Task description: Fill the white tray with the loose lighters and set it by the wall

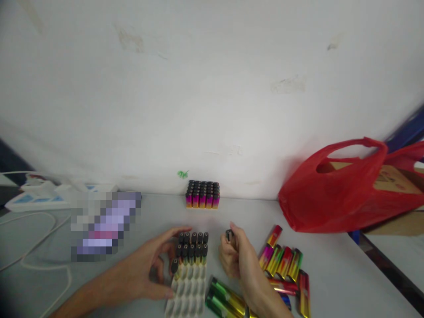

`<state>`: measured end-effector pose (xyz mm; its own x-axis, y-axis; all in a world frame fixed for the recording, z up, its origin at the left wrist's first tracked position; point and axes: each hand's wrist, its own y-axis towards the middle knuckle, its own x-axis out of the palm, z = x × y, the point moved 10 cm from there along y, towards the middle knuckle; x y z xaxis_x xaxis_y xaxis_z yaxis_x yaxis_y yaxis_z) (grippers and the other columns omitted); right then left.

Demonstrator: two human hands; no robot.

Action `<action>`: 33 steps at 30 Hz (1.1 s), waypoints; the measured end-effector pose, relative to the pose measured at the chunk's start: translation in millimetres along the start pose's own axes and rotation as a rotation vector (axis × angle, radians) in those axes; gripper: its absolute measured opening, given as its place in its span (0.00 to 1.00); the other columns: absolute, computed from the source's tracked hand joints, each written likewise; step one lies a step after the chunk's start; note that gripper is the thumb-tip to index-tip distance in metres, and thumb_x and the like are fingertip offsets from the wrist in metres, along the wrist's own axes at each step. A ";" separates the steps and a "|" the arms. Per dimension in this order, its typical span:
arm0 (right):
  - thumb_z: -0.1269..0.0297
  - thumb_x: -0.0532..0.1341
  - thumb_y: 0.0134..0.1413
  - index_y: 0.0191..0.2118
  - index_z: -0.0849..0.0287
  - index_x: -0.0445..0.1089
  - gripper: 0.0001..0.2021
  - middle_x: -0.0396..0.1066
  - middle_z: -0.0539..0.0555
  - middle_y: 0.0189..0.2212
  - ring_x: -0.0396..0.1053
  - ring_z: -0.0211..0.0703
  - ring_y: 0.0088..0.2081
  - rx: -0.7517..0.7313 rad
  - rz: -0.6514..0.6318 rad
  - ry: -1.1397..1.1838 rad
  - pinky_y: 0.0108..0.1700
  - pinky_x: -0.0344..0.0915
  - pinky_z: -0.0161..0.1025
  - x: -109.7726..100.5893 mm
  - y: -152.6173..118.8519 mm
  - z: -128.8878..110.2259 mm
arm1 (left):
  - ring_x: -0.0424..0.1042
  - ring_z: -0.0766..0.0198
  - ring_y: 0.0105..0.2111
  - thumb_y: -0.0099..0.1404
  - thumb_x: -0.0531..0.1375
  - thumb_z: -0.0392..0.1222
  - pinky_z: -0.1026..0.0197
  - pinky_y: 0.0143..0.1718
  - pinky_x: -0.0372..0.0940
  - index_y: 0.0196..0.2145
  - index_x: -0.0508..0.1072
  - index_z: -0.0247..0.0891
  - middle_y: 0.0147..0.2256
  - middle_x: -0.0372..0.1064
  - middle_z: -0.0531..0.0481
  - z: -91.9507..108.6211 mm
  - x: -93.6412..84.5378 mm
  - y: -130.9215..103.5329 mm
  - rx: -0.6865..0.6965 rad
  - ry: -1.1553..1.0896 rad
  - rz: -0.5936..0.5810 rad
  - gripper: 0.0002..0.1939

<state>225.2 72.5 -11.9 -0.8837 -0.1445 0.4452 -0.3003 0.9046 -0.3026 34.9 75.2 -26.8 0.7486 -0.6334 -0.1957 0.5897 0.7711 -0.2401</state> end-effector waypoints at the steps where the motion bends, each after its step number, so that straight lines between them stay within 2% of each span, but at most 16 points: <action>1: 0.35 0.63 0.58 0.20 0.51 0.49 0.32 0.38 0.38 0.16 0.32 0.33 0.19 -0.003 0.017 0.021 0.21 0.33 0.37 -1.1 -0.9 0.0 | 0.74 0.64 0.30 0.51 0.83 0.42 0.64 0.30 0.69 0.76 0.54 0.54 0.50 0.74 0.48 -0.3 -0.6 0.1 -0.003 -0.002 0.005 0.64; 7: 0.41 0.64 0.56 0.22 0.51 0.50 0.27 0.37 0.37 0.17 0.32 0.33 0.19 -0.023 0.121 0.065 0.20 0.32 0.35 -8.4 -6.1 0.9 | 0.75 0.63 0.31 0.50 0.84 0.43 0.64 0.31 0.69 0.76 0.56 0.54 0.50 0.75 0.47 -1.8 -0.9 0.6 -0.009 -0.017 0.001 0.64; 13: 0.35 0.65 0.57 0.21 0.51 0.51 0.32 0.37 0.37 0.16 0.31 0.32 0.18 -0.028 0.021 0.099 0.19 0.32 0.35 -4.5 1.2 3.5 | 0.80 0.61 0.31 0.46 0.87 0.48 0.61 0.32 0.74 0.76 0.52 0.57 0.53 0.74 0.46 4.9 5.9 -1.9 0.041 -0.083 -0.066 0.69; 18: 0.35 0.65 0.61 0.21 0.52 0.53 0.32 0.38 0.37 0.16 0.30 0.32 0.19 -0.039 -0.021 0.105 0.19 0.33 0.34 -6.8 4.3 6.6 | 0.78 0.52 0.44 0.41 0.88 0.52 0.60 0.36 0.76 0.75 0.55 0.60 0.63 0.69 0.44 14.9 4.9 -5.0 0.146 -0.034 -0.041 0.72; 23: 0.33 0.66 0.59 0.21 0.52 0.54 0.32 0.40 0.37 0.16 0.31 0.31 0.18 -0.015 -0.024 0.097 0.19 0.32 0.33 -6.4 4.5 9.5 | 0.75 0.58 0.39 0.41 0.87 0.52 0.59 0.36 0.75 0.78 0.52 0.58 0.70 0.61 0.42 13.1 4.5 -7.5 0.150 0.125 0.011 0.74; 25: 0.32 0.67 0.57 0.21 0.52 0.54 0.33 0.40 0.37 0.16 0.31 0.31 0.18 -0.002 -0.028 0.094 0.19 0.31 0.33 -6.2 5.3 10.7 | 0.72 0.62 0.34 0.42 0.86 0.51 0.62 0.32 0.71 0.78 0.51 0.57 0.71 0.59 0.40 13.2 4.3 -7.8 0.141 0.164 0.035 0.74; 27: 0.33 0.66 0.58 0.21 0.53 0.55 0.32 0.40 0.37 0.16 0.31 0.30 0.18 -0.010 -0.019 0.090 0.19 0.31 0.33 -7.5 5.8 9.8 | 0.67 0.67 0.29 0.42 0.86 0.50 0.64 0.26 0.66 0.79 0.50 0.56 0.68 0.65 0.40 10.8 4.9 -7.2 0.103 0.179 0.046 0.75; 30: 0.35 0.66 0.60 0.22 0.53 0.55 0.31 0.41 0.38 0.16 0.31 0.31 0.19 -0.024 -0.005 0.082 0.19 0.32 0.33 -8.1 5.2 7.2 | 0.63 0.67 0.26 0.42 0.86 0.49 0.66 0.24 0.60 0.80 0.46 0.54 0.53 0.75 0.46 6.7 7.1 -5.9 0.059 0.176 0.049 0.78; 33: 0.34 0.67 0.56 0.21 0.52 0.54 0.32 0.40 0.37 0.16 0.31 0.31 0.18 -0.016 -0.009 0.073 0.19 0.31 0.33 -3.9 3.4 5.1 | 0.63 0.65 0.27 0.43 0.85 0.51 0.65 0.26 0.59 0.80 0.46 0.53 0.49 0.75 0.48 6.5 6.9 -5.1 0.082 0.174 0.075 0.77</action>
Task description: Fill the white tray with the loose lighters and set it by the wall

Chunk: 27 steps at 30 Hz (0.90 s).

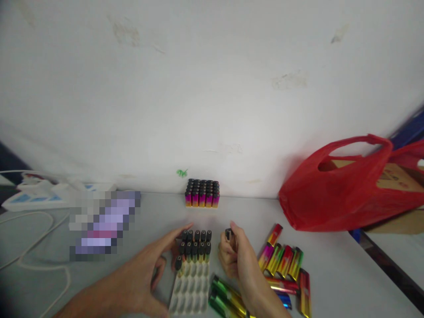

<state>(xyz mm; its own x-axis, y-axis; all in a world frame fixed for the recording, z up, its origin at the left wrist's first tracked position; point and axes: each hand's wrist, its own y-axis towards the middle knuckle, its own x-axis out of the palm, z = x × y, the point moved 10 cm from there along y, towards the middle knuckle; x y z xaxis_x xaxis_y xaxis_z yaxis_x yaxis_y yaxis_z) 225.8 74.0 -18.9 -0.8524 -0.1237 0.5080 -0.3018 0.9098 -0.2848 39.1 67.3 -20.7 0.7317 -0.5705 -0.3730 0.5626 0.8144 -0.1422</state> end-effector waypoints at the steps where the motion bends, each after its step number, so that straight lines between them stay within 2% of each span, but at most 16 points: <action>1: 0.34 0.67 0.55 0.20 0.52 0.53 0.32 0.40 0.37 0.15 0.31 0.31 0.18 -0.001 0.005 -0.001 0.19 0.31 0.33 1.3 -0.8 -1.1 | 0.63 0.65 0.28 0.43 0.85 0.52 0.64 0.27 0.60 0.80 0.47 0.53 0.49 0.74 0.48 -0.4 -0.8 0.2 0.007 0.001 0.015 0.77; 13: 0.37 0.66 0.52 0.20 0.51 0.51 0.30 0.38 0.37 0.16 0.33 0.32 0.19 0.015 0.113 0.007 0.20 0.32 0.35 1.0 -8.8 0.9 | 0.63 0.65 0.28 0.42 0.86 0.54 0.64 0.26 0.60 0.80 0.50 0.51 0.49 0.73 0.47 1.3 -1.8 1.3 0.037 -0.027 0.036 0.76; 17: 0.40 0.67 0.54 0.22 0.51 0.52 0.28 0.38 0.37 0.17 0.32 0.32 0.20 -0.039 0.151 0.026 0.20 0.33 0.34 -2.2 -11.2 -3.6 | 0.64 0.66 0.27 0.41 0.86 0.53 0.65 0.25 0.60 0.80 0.48 0.53 0.50 0.74 0.48 -2.3 -0.8 3.2 0.035 -0.015 0.019 0.78; 20: 0.35 0.68 0.56 0.23 0.52 0.56 0.30 0.38 0.36 0.17 0.32 0.33 0.20 -0.086 0.132 0.040 0.21 0.34 0.34 -0.5 -8.4 -8.8 | 0.64 0.66 0.28 0.42 0.86 0.52 0.65 0.26 0.61 0.79 0.48 0.54 0.51 0.74 0.48 -3.6 -1.2 2.4 0.031 0.006 0.018 0.76; 23: 0.31 0.65 0.61 0.28 0.55 0.65 0.30 0.47 0.39 0.17 0.37 0.33 0.19 -0.218 0.155 -0.008 0.20 0.38 0.33 0.1 -9.4 -22.8 | 0.64 0.67 0.26 0.43 0.86 0.52 0.66 0.24 0.60 0.80 0.48 0.53 0.50 0.74 0.48 -2.7 -1.0 0.4 0.036 0.003 0.007 0.76; 27: 0.41 0.56 0.76 0.36 0.55 0.72 0.23 0.63 0.47 0.27 0.55 0.37 0.23 -0.520 0.194 -0.208 0.25 0.55 0.36 6.4 -29.2 -54.8 | 0.66 0.65 0.27 0.44 0.85 0.52 0.65 0.26 0.63 0.79 0.51 0.51 0.49 0.75 0.48 0.3 -3.2 -0.3 0.049 -0.006 0.018 0.73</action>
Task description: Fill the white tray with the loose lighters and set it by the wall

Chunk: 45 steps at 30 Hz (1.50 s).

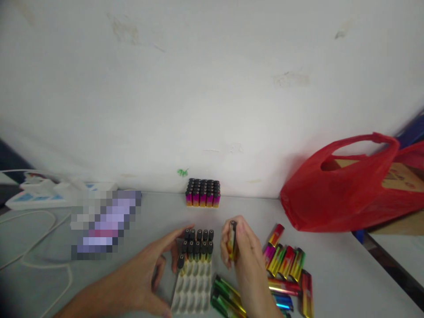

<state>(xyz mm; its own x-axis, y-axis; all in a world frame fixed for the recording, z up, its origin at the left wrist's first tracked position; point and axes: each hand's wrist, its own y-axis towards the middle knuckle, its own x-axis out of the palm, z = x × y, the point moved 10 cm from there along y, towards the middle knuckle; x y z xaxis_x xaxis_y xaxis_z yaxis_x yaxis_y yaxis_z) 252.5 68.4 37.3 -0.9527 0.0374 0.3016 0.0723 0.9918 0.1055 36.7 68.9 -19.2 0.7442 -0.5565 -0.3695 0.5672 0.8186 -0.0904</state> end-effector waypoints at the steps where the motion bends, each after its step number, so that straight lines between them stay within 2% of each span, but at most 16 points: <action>1: 0.44 0.56 0.77 0.37 0.55 0.73 0.22 0.64 0.49 0.29 0.60 0.39 0.26 -0.084 -0.019 -0.068 0.29 0.59 0.37 1.4 -2.9 -11.1 | 0.66 0.65 0.27 0.44 0.85 0.52 0.64 0.26 0.64 0.79 0.52 0.52 0.49 0.75 0.49 0.6 -0.2 0.2 0.004 0.001 0.001 0.73; 4: 0.50 0.59 0.77 0.38 0.54 0.77 0.18 0.65 0.52 0.35 0.67 0.46 0.38 -0.331 -0.088 -0.341 0.40 0.64 0.40 9.9 -16.3 -42.8 | 0.67 0.64 0.27 0.44 0.85 0.55 0.62 0.28 0.67 0.79 0.51 0.53 0.49 0.75 0.50 -1.9 0.8 0.7 -0.013 0.000 -0.007 0.74; 8: 0.50 0.62 0.75 0.42 0.54 0.78 0.15 0.66 0.51 0.31 0.67 0.44 0.32 -0.528 -0.321 -0.585 0.33 0.61 0.38 42.4 -36.2 -59.9 | 0.75 0.52 0.39 0.44 0.86 0.55 0.53 0.42 0.74 0.79 0.52 0.52 0.53 0.75 0.47 -1.9 -1.0 0.4 0.031 -0.019 0.009 0.74; 11: 0.48 0.65 0.74 0.44 0.55 0.78 0.15 0.71 0.50 0.29 0.71 0.41 0.30 -0.602 -0.467 -0.615 0.31 0.63 0.36 65.5 -47.3 -59.0 | 0.75 0.42 0.53 0.43 0.87 0.53 0.44 0.58 0.72 0.79 0.53 0.51 0.59 0.73 0.42 1.5 -1.6 1.8 0.087 -0.029 -0.003 0.73; 14: 0.49 0.67 0.73 0.46 0.55 0.78 0.13 0.79 0.53 0.34 0.78 0.41 0.34 -0.638 -0.524 -0.693 0.35 0.68 0.35 77.8 -52.6 -49.9 | 0.67 0.35 0.65 0.43 0.87 0.51 0.38 0.68 0.64 0.78 0.53 0.49 0.66 0.68 0.38 6.3 1.1 4.6 0.119 -0.018 -0.055 0.73; 18: 0.49 0.64 0.75 0.47 0.54 0.77 0.14 0.83 0.52 0.38 0.82 0.42 0.39 -0.706 -0.537 -0.839 0.39 0.70 0.36 81.3 -58.1 -41.4 | 0.64 0.34 0.68 0.44 0.86 0.49 0.34 0.72 0.59 0.78 0.55 0.49 0.68 0.66 0.38 15.4 0.5 6.9 0.138 -0.021 -0.058 0.71; 22: 0.51 0.57 0.80 0.50 0.54 0.76 0.15 0.83 0.54 0.41 0.82 0.43 0.39 -0.689 -0.539 -0.968 0.38 0.71 0.38 80.0 -57.5 -36.0 | 0.68 0.36 0.63 0.45 0.86 0.47 0.37 0.69 0.63 0.76 0.58 0.49 0.62 0.72 0.43 22.1 -1.4 5.7 0.160 -0.005 -0.023 0.68; 25: 0.57 0.58 0.80 0.51 0.54 0.77 0.11 0.82 0.55 0.41 0.82 0.45 0.40 -0.696 -0.545 -1.003 0.37 0.71 0.39 80.5 -58.5 -34.8 | 0.69 0.36 0.62 0.46 0.86 0.48 0.39 0.68 0.65 0.75 0.59 0.48 0.52 0.76 0.47 19.6 -1.6 4.0 0.152 -0.002 -0.013 0.66; 28: 0.64 0.63 0.73 0.49 0.54 0.77 0.05 0.81 0.54 0.40 0.82 0.46 0.39 -0.678 -0.554 -0.987 0.36 0.71 0.39 80.0 -59.0 -31.3 | 0.68 0.34 0.63 0.45 0.86 0.51 0.38 0.68 0.63 0.75 0.60 0.46 0.50 0.76 0.46 18.3 -2.8 2.6 0.158 -0.018 0.001 0.66; 31: 0.72 0.65 0.64 0.47 0.54 0.77 0.09 0.80 0.53 0.39 0.81 0.46 0.38 -0.669 -0.542 -0.966 0.35 0.71 0.38 78.2 -58.8 -29.2 | 0.70 0.36 0.60 0.45 0.86 0.51 0.39 0.65 0.66 0.75 0.60 0.47 0.55 0.74 0.44 20.2 -2.9 3.3 0.155 -0.038 -0.001 0.66; 33: 0.74 0.65 0.59 0.46 0.54 0.77 0.12 0.80 0.53 0.38 0.81 0.46 0.38 -0.661 -0.539 -0.966 0.36 0.71 0.38 77.6 -58.1 -27.6 | 0.72 0.38 0.58 0.46 0.86 0.52 0.40 0.64 0.67 0.75 0.60 0.48 0.55 0.75 0.44 22.4 -2.1 4.7 0.151 -0.046 -0.015 0.66; 35: 0.75 0.66 0.58 0.46 0.53 0.77 0.12 0.80 0.52 0.39 0.81 0.46 0.39 -0.653 -0.549 -0.963 0.37 0.71 0.38 78.5 -57.6 -26.2 | 0.72 0.38 0.58 0.45 0.86 0.52 0.40 0.64 0.67 0.75 0.60 0.47 0.51 0.76 0.46 24.5 -2.1 5.7 0.157 -0.042 -0.023 0.66; 38: 0.74 0.67 0.61 0.52 0.52 0.76 0.16 0.80 0.52 0.41 0.81 0.45 0.41 -0.621 -0.566 -0.959 0.38 0.71 0.37 80.7 -56.9 -23.3 | 0.73 0.40 0.56 0.45 0.86 0.52 0.43 0.62 0.69 0.74 0.61 0.46 0.47 0.76 0.49 20.5 -2.0 5.2 0.144 -0.023 -0.027 0.65; 40: 0.74 0.67 0.64 0.57 0.52 0.74 0.18 0.80 0.51 0.42 0.81 0.45 0.41 -0.592 -0.574 -0.978 0.40 0.71 0.38 82.1 -56.8 -19.8 | 0.76 0.44 0.50 0.46 0.86 0.52 0.47 0.55 0.73 0.76 0.59 0.47 0.46 0.75 0.49 13.1 -1.1 3.3 0.117 -0.032 -0.027 0.66; 42: 0.73 0.67 0.66 0.59 0.51 0.72 0.19 0.80 0.51 0.42 0.81 0.45 0.41 -0.579 -0.570 -0.982 0.41 0.70 0.39 82.6 -57.4 -18.2 | 0.76 0.51 0.41 0.47 0.85 0.52 0.53 0.44 0.75 0.78 0.54 0.48 0.47 0.75 0.49 4.3 0.4 1.2 0.080 -0.046 -0.031 0.69; 45: 0.71 0.65 0.67 0.58 0.51 0.71 0.17 0.80 0.50 0.39 0.80 0.46 0.40 -0.561 -0.523 -0.940 0.42 0.68 0.41 77.6 -56.7 -20.8 | 0.71 0.62 0.31 0.48 0.85 0.50 0.61 0.30 0.69 0.79 0.51 0.51 0.51 0.75 0.47 -4.3 1.7 -0.2 0.039 -0.049 -0.037 0.70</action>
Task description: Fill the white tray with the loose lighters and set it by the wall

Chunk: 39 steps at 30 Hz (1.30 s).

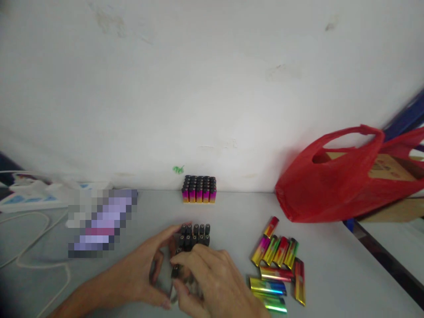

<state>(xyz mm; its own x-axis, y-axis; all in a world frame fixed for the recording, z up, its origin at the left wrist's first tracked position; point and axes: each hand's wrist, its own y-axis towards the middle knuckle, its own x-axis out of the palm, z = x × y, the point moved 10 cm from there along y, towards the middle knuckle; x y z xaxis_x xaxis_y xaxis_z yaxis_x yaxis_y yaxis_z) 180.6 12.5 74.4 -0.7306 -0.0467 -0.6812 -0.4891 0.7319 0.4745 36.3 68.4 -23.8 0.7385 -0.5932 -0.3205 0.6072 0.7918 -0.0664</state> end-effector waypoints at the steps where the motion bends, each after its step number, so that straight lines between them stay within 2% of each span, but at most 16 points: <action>1: 0.71 0.64 0.68 0.58 0.51 0.71 0.16 0.79 0.50 0.38 0.80 0.45 0.39 0.019 0.015 0.013 0.43 0.67 0.41 -2.6 -1.3 2.1 | 0.70 0.64 0.30 0.47 0.85 0.49 0.63 0.28 0.67 0.78 0.51 0.52 0.52 0.74 0.47 -1.1 -0.1 0.2 -0.010 0.000 0.000 0.70; 3: 0.70 0.63 0.68 0.55 0.52 0.72 0.13 0.77 0.49 0.35 0.78 0.44 0.36 0.059 0.037 0.034 0.42 0.66 0.41 -8.4 -4.9 8.0 | 0.69 0.65 0.29 0.45 0.85 0.49 0.64 0.26 0.65 0.78 0.52 0.52 0.53 0.73 0.46 -2.1 -1.0 1.3 -0.034 -0.006 0.003 0.71; 7: 0.67 0.63 0.69 0.42 0.53 0.72 0.02 0.69 0.45 0.25 0.70 0.40 0.27 0.141 0.093 0.035 0.39 0.62 0.41 -23.5 -11.8 25.8 | 0.66 0.67 0.28 0.43 0.86 0.52 0.64 0.25 0.64 0.77 0.53 0.53 0.53 0.73 0.47 -0.5 -1.3 3.5 -0.088 -0.016 0.005 0.72; 10: 0.62 0.60 0.74 0.36 0.53 0.70 0.10 0.63 0.44 0.22 0.63 0.39 0.23 0.225 0.192 0.037 0.33 0.57 0.40 -37.8 -13.0 43.8 | 0.65 0.66 0.28 0.43 0.86 0.51 0.64 0.25 0.62 0.77 0.54 0.51 0.48 0.73 0.50 3.9 -1.1 4.3 -0.080 -0.024 0.017 0.71; 14: 0.59 0.59 0.75 0.34 0.53 0.68 0.14 0.59 0.44 0.20 0.60 0.39 0.21 0.359 0.367 0.007 0.28 0.51 0.39 -54.4 -14.7 65.9 | 0.65 0.66 0.28 0.44 0.86 0.48 0.64 0.26 0.60 0.77 0.55 0.54 0.47 0.73 0.51 5.6 -1.4 4.7 -0.027 -0.046 0.044 0.70; 17: 0.59 0.60 0.73 0.34 0.53 0.69 0.12 0.59 0.44 0.19 0.60 0.41 0.20 0.461 0.472 -0.172 0.29 0.49 0.40 -68.7 -19.3 77.6 | 0.64 0.68 0.28 0.44 0.87 0.48 0.65 0.25 0.60 0.76 0.56 0.54 0.48 0.72 0.51 -0.6 -1.6 5.1 -0.034 -0.075 0.051 0.69; 19: 0.60 0.61 0.71 0.36 0.53 0.70 0.09 0.65 0.46 0.20 0.63 0.44 0.21 0.559 0.510 -0.410 0.30 0.47 0.41 -84.2 -23.9 85.5 | 0.63 0.69 0.27 0.43 0.87 0.50 0.65 0.25 0.60 0.76 0.56 0.54 0.48 0.71 0.51 -4.5 -1.6 5.3 -0.056 -0.072 0.048 0.70; 21: 0.59 0.60 0.71 0.39 0.54 0.72 0.07 0.73 0.53 0.28 0.69 0.49 0.25 0.693 0.492 -0.688 0.31 0.47 0.41 -102.6 -29.7 96.6 | 0.63 0.69 0.27 0.43 0.87 0.52 0.64 0.25 0.61 0.77 0.55 0.54 0.48 0.71 0.51 -7.0 -0.8 5.2 -0.088 -0.043 0.037 0.71; 23: 0.57 0.59 0.73 0.44 0.56 0.74 0.10 0.77 0.61 0.37 0.75 0.56 0.33 0.820 0.416 -0.930 0.32 0.51 0.42 -120.0 -36.5 111.4 | 0.64 0.69 0.26 0.43 0.86 0.54 0.64 0.25 0.61 0.77 0.55 0.53 0.48 0.71 0.51 -8.3 -0.9 4.7 -0.117 -0.018 0.038 0.71; 25: 0.54 0.60 0.73 0.45 0.63 0.77 0.16 0.77 0.67 0.38 0.78 0.65 0.40 0.904 0.324 -1.126 0.35 0.57 0.45 -133.9 -44.6 126.5 | 0.63 0.69 0.26 0.42 0.86 0.56 0.65 0.24 0.60 0.77 0.54 0.51 0.47 0.71 0.51 -8.1 -2.3 4.2 -0.128 -0.014 0.055 0.73; 27: 0.48 0.61 0.71 0.42 0.68 0.79 0.23 0.77 0.71 0.36 0.78 0.72 0.41 0.992 0.244 -1.251 0.37 0.60 0.48 -143.9 -57.7 142.8 | 0.63 0.69 0.27 0.41 0.86 0.56 0.66 0.24 0.59 0.77 0.55 0.50 0.46 0.71 0.52 -6.4 -3.0 3.9 -0.120 -0.017 0.063 0.72; 30: 0.45 0.63 0.70 0.39 0.71 0.81 0.28 0.78 0.74 0.34 0.79 0.77 0.43 1.061 0.168 -1.296 0.40 0.63 0.52 -148.1 -76.2 163.7 | 0.64 0.68 0.28 0.45 0.86 0.52 0.66 0.25 0.60 0.76 0.56 0.51 0.44 0.71 0.53 -2.7 -2.6 4.2 -0.102 -0.029 0.053 0.69; 34: 0.52 0.62 0.71 0.34 0.70 0.82 0.24 0.80 0.76 0.30 0.80 0.80 0.41 1.000 0.116 -1.227 0.42 0.62 0.55 -137.5 -79.8 177.7 | 0.64 0.69 0.27 0.44 0.86 0.49 0.66 0.25 0.61 0.76 0.56 0.51 0.45 0.71 0.53 0.6 -2.0 5.2 -0.098 -0.044 0.042 0.69; 39: 0.58 0.60 0.73 0.36 0.66 0.78 0.18 0.81 0.74 0.32 0.78 0.77 0.42 0.821 0.077 -1.114 0.44 0.59 0.55 -112.0 -56.3 175.0 | 0.64 0.69 0.27 0.43 0.87 0.50 0.66 0.24 0.60 0.76 0.56 0.52 0.45 0.71 0.53 -3.5 -3.2 5.2 -0.100 -0.029 0.059 0.70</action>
<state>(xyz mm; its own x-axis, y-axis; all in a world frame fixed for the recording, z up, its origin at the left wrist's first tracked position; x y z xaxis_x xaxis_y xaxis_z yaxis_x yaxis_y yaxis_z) 373.3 95.5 26.5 0.2090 0.2893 -0.9341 0.2361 0.9120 0.3353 36.1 74.8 -26.4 0.7810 -0.5482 -0.2993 0.5314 0.8350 -0.1428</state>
